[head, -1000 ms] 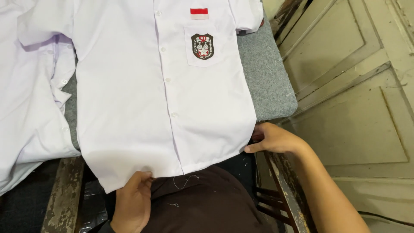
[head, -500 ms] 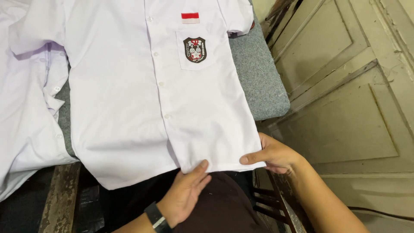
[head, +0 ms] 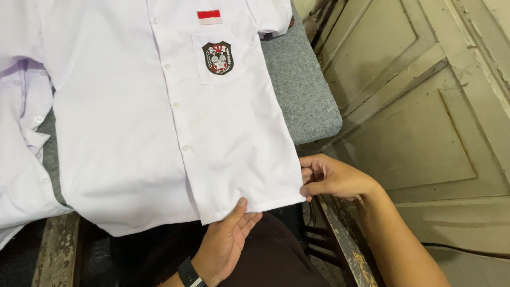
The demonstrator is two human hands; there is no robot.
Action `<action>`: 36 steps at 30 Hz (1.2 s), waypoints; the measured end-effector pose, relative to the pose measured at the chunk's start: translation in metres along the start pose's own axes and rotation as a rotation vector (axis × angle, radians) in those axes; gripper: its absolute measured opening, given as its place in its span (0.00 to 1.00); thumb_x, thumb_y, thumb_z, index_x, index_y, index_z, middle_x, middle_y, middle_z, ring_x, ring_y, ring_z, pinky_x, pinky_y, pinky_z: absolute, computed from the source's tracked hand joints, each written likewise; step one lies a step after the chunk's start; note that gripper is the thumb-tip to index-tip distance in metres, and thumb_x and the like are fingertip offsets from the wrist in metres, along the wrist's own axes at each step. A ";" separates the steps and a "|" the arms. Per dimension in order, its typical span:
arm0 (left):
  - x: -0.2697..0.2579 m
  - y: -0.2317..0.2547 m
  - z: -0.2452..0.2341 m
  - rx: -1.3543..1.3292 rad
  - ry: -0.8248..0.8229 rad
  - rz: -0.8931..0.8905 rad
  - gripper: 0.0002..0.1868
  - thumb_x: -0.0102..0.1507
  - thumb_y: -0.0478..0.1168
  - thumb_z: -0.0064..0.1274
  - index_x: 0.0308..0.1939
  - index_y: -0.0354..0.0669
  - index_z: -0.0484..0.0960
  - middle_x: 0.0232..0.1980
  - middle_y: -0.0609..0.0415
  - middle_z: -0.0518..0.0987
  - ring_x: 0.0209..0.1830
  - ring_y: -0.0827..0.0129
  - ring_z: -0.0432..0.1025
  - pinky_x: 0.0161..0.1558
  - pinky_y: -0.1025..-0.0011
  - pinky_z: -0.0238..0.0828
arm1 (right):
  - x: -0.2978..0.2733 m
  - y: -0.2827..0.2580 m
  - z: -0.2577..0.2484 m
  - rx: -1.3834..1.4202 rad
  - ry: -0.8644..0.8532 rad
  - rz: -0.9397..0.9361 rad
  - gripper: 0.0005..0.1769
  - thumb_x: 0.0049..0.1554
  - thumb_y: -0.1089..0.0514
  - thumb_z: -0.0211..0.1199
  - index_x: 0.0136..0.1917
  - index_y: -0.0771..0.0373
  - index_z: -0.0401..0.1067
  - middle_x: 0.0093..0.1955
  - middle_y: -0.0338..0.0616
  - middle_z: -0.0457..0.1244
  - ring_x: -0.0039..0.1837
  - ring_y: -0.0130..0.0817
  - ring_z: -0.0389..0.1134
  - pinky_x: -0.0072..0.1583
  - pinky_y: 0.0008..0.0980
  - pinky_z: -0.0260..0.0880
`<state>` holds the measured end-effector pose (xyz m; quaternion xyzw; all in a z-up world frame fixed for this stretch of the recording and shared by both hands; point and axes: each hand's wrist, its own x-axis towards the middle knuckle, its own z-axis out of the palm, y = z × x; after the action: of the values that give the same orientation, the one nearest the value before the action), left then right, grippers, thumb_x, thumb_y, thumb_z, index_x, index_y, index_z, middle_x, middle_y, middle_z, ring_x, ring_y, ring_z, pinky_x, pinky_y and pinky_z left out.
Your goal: The person is neatly folding a white school uniform shirt on a work surface and then placing it onto a stack of already folded shirts.
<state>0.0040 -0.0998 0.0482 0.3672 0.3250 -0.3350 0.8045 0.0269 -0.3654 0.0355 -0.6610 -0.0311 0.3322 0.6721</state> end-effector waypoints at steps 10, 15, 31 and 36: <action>0.020 -0.012 -0.021 0.149 0.045 0.041 0.25 0.58 0.34 0.58 0.60 0.33 0.82 0.62 0.50 0.82 0.66 0.61 0.75 0.72 0.59 0.70 | 0.002 -0.026 0.055 -0.945 0.827 -0.198 0.16 0.53 0.58 0.68 0.56 0.54 0.74 0.42 0.35 0.65 0.42 0.29 0.64 0.49 0.30 0.68; 0.021 -0.012 -0.021 0.156 -0.044 0.121 0.32 0.59 0.33 0.56 0.69 0.48 0.76 0.64 0.52 0.83 0.62 0.61 0.75 0.63 0.58 0.72 | 0.026 -0.010 0.079 -0.910 0.389 -0.519 0.09 0.54 0.58 0.71 0.49 0.58 0.79 0.41 0.36 0.65 0.45 0.30 0.69 0.49 0.28 0.72; 0.031 -0.020 -0.040 0.113 -0.067 0.125 0.16 0.63 0.35 0.57 0.54 0.37 0.85 0.53 0.52 0.85 0.54 0.64 0.75 0.58 0.57 0.75 | 0.026 -0.007 0.075 -1.225 0.262 -0.668 0.12 0.64 0.60 0.51 0.38 0.63 0.63 0.38 0.46 0.55 0.40 0.47 0.56 0.45 0.44 0.59; 0.004 0.015 -0.047 1.148 -0.701 -0.048 0.47 0.58 0.62 0.56 0.75 0.41 0.63 0.74 0.49 0.72 0.74 0.70 0.69 0.69 0.77 0.66 | 0.027 0.002 0.061 -1.044 0.613 -0.311 0.17 0.54 0.58 0.67 0.57 0.53 0.72 0.47 0.34 0.66 0.48 0.31 0.69 0.50 0.32 0.70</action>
<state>0.0055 -0.0557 0.0264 0.5987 -0.1770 -0.5720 0.5320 0.0176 -0.2995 0.0308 -0.9553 -0.0911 -0.0334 0.2792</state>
